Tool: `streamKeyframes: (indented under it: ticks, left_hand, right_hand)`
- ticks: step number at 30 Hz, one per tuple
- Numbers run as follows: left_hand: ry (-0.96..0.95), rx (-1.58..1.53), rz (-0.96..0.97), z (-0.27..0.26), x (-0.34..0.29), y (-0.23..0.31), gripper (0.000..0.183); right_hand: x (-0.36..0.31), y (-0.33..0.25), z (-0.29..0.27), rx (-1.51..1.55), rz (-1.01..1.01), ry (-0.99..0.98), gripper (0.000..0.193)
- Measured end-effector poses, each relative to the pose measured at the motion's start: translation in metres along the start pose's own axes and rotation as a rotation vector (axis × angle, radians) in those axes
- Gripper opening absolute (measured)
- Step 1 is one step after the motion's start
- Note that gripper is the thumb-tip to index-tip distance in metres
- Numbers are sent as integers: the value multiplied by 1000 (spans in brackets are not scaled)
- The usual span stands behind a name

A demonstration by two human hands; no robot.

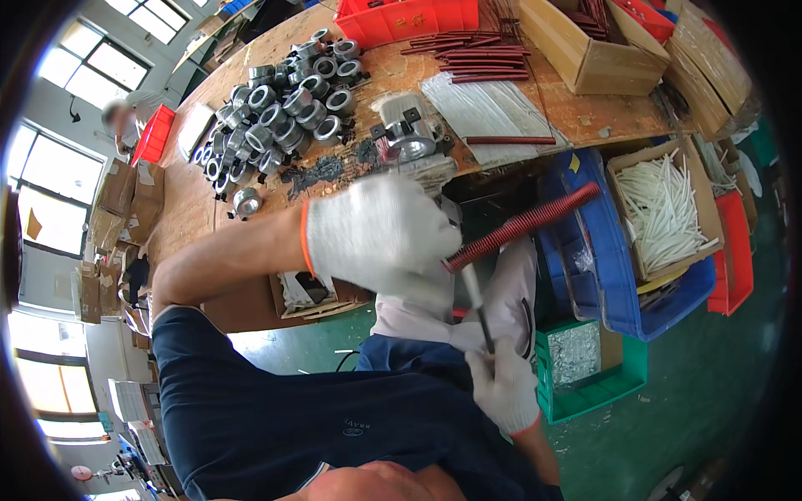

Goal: Assembling an electromagnetic coil by feeding wires through a core and securing components using a manual press.

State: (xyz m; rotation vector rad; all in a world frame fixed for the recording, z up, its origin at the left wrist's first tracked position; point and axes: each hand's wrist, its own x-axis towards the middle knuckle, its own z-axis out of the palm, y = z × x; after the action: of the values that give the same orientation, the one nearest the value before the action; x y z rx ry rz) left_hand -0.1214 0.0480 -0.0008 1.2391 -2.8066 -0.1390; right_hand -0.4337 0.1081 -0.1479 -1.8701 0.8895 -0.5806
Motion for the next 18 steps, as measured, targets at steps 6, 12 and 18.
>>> streamKeyframes:
  ticks: [6,12,18]
  left_hand:
    - [743,-610,-680,-58,15,-115,20]
    - [1220,-1610,-827,58,29,-201,28]
    - [1045,-1562,-861,59,35,-195,28]
  right_hand:
    - [103,-17,16,600,425,-266,18]
    - [205,-40,23,478,196,-409,20]
    - [166,-26,34,1217,452,-473,22]
